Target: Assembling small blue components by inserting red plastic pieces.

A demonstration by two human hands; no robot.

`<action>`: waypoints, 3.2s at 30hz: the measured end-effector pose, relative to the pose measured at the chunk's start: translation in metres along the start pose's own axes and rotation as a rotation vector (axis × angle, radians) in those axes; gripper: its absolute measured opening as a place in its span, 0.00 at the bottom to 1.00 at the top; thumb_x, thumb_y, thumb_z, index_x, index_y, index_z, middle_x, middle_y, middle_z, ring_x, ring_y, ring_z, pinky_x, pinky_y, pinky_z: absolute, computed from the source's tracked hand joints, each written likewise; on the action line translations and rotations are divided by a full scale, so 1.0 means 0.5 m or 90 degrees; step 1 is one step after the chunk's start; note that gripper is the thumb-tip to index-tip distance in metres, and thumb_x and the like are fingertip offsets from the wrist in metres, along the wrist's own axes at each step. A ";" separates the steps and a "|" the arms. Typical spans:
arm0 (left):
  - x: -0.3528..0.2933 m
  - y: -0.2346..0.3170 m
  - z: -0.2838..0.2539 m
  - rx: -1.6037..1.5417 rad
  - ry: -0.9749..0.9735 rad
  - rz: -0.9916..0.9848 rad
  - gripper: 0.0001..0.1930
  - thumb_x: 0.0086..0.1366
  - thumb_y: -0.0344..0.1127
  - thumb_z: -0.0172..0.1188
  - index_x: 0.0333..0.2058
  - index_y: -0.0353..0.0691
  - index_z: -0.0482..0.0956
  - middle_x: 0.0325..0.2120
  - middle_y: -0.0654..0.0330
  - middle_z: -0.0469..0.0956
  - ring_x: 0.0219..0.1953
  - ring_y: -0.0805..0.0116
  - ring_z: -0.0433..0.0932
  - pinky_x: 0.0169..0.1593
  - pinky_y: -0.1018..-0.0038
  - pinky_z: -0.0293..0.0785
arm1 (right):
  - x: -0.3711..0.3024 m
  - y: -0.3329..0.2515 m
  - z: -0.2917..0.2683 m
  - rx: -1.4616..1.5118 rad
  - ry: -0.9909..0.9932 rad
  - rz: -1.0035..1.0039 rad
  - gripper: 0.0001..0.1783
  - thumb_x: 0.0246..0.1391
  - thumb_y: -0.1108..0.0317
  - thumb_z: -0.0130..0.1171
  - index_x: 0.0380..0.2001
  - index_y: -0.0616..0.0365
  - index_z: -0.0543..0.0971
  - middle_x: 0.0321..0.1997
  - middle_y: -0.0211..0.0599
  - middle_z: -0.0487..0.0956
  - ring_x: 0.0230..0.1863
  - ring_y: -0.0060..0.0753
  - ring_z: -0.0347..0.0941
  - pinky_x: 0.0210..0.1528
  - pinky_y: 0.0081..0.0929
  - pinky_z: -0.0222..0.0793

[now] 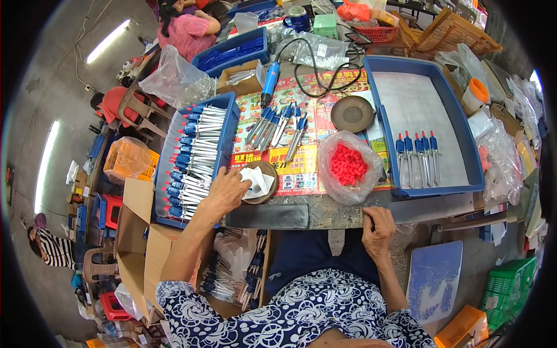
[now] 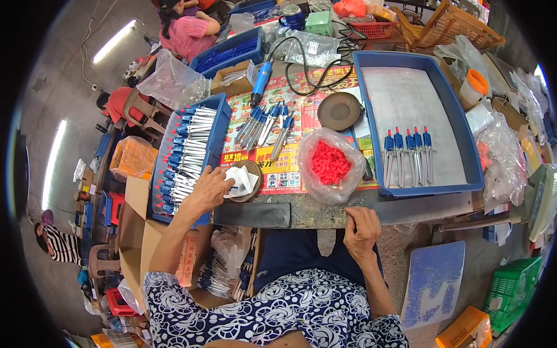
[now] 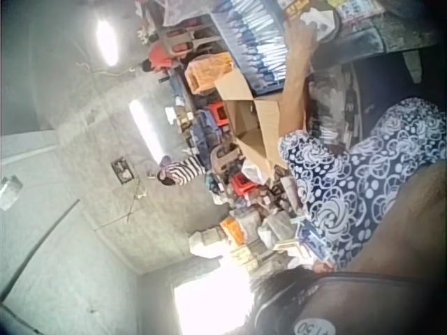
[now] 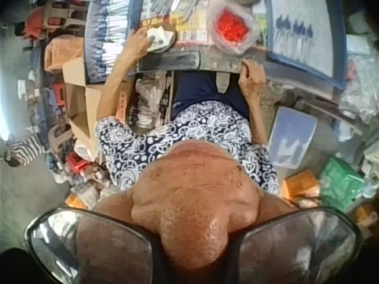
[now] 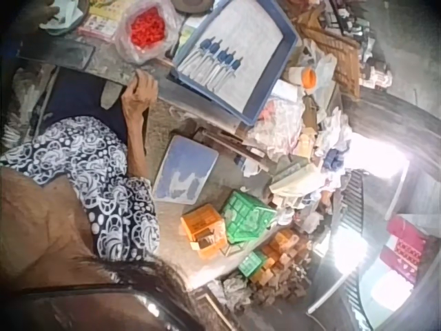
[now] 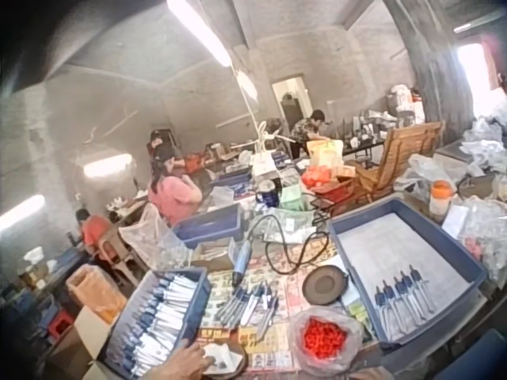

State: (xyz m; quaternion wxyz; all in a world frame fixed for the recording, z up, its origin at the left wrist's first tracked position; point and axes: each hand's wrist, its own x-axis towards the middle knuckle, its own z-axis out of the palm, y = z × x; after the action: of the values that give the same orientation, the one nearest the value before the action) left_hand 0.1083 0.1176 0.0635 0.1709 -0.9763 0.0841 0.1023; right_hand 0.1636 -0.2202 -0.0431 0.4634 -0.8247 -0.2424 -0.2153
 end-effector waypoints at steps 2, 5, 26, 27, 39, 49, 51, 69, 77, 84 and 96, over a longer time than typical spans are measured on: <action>-0.008 -0.007 -0.005 0.008 0.020 -0.007 0.07 0.49 0.31 0.56 0.30 0.44 0.73 0.26 0.58 0.73 0.37 0.63 0.69 0.41 0.66 0.60 | 0.000 -0.001 -0.001 0.000 -0.001 0.001 0.11 0.35 0.82 0.53 0.26 0.58 0.74 0.27 0.36 0.74 0.28 0.39 0.68 0.30 0.30 0.63; -0.020 -0.016 -0.017 -0.013 0.033 -0.033 0.09 0.48 0.32 0.58 0.31 0.43 0.71 0.27 0.59 0.72 0.37 0.63 0.69 0.43 0.67 0.61 | 0.001 -0.003 -0.003 -0.002 -0.005 0.002 0.11 0.35 0.82 0.53 0.26 0.58 0.74 0.27 0.36 0.74 0.28 0.39 0.68 0.30 0.30 0.63; -0.019 0.041 -0.070 -0.576 0.258 -0.157 0.10 0.58 0.30 0.51 0.39 0.36 0.67 0.29 0.47 0.72 0.32 0.51 0.71 0.35 0.67 0.65 | 0.005 -0.012 -0.013 0.011 -0.038 0.041 0.09 0.37 0.81 0.53 0.26 0.60 0.74 0.27 0.37 0.74 0.30 0.38 0.68 0.32 0.29 0.63; -0.016 0.045 -0.072 -0.575 0.250 -0.162 0.10 0.58 0.30 0.51 0.39 0.36 0.67 0.29 0.47 0.72 0.32 0.51 0.71 0.35 0.67 0.65 | 0.005 -0.012 -0.012 0.015 -0.036 0.040 0.08 0.37 0.81 0.53 0.26 0.60 0.74 0.27 0.37 0.74 0.30 0.38 0.68 0.32 0.29 0.63; 0.020 0.118 -0.080 -0.959 0.371 -0.133 0.13 0.59 0.33 0.50 0.42 0.34 0.68 0.21 0.66 0.68 0.18 0.83 0.63 0.20 0.85 0.59 | -0.003 0.006 -0.010 0.018 -0.072 0.030 0.08 0.40 0.81 0.53 0.27 0.61 0.75 0.27 0.38 0.73 0.29 0.37 0.68 0.32 0.26 0.63; 0.048 0.168 -0.064 -1.217 0.319 -0.070 0.16 0.60 0.35 0.52 0.45 0.33 0.67 0.25 0.61 0.71 0.25 0.79 0.68 0.22 0.85 0.63 | 0.017 -0.011 -0.018 0.095 -0.079 0.120 0.06 0.46 0.79 0.52 0.30 0.64 0.75 0.26 0.33 0.72 0.27 0.21 0.67 0.29 0.17 0.62; 0.061 0.183 -0.054 -1.268 0.325 -0.067 0.16 0.60 0.36 0.52 0.44 0.33 0.67 0.25 0.61 0.72 0.25 0.79 0.68 0.22 0.85 0.63 | 0.024 -0.023 -0.019 0.111 -0.087 0.115 0.06 0.46 0.79 0.51 0.31 0.64 0.75 0.26 0.32 0.72 0.27 0.20 0.67 0.29 0.16 0.62; 0.115 0.290 -0.022 -1.380 0.410 -0.178 0.17 0.53 0.30 0.61 0.40 0.29 0.70 0.26 0.60 0.75 0.21 0.79 0.73 0.24 0.85 0.70 | 0.038 -0.122 0.080 0.489 -0.472 0.376 0.14 0.49 0.69 0.55 0.37 0.67 0.72 0.27 0.30 0.73 0.26 0.15 0.67 0.28 0.14 0.64; 0.104 0.303 -0.007 -1.254 0.405 -0.191 0.17 0.50 0.27 0.63 0.40 0.30 0.71 0.26 0.61 0.76 0.25 0.80 0.72 0.29 0.86 0.69 | 0.022 -0.127 0.089 0.524 -0.348 0.358 0.06 0.47 0.75 0.50 0.23 0.68 0.70 0.14 0.27 0.65 0.17 0.13 0.58 0.17 0.17 0.55; 0.091 0.306 0.025 -1.540 0.250 -0.123 0.12 0.55 0.30 0.57 0.37 0.30 0.72 0.27 0.56 0.77 0.28 0.72 0.75 0.33 0.79 0.73 | 0.028 -0.115 0.070 0.453 -0.482 0.374 0.07 0.50 0.72 0.52 0.30 0.66 0.73 0.21 0.28 0.72 0.22 0.14 0.65 0.24 0.14 0.62; 0.089 0.309 0.052 -1.657 0.390 -0.150 0.09 0.57 0.30 0.55 0.34 0.30 0.70 0.25 0.51 0.76 0.20 0.68 0.75 0.23 0.79 0.73 | 0.175 -0.019 0.080 0.061 -0.188 0.141 0.10 0.50 0.69 0.51 0.31 0.66 0.75 0.22 0.38 0.76 0.22 0.25 0.71 0.25 0.22 0.67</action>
State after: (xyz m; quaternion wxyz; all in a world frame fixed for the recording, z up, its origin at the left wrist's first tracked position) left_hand 0.1162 -0.0223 -0.0197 -0.8933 -0.4125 -0.1233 -0.1290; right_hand 0.2326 -0.1634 -0.0054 0.4821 -0.8462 -0.2253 -0.0277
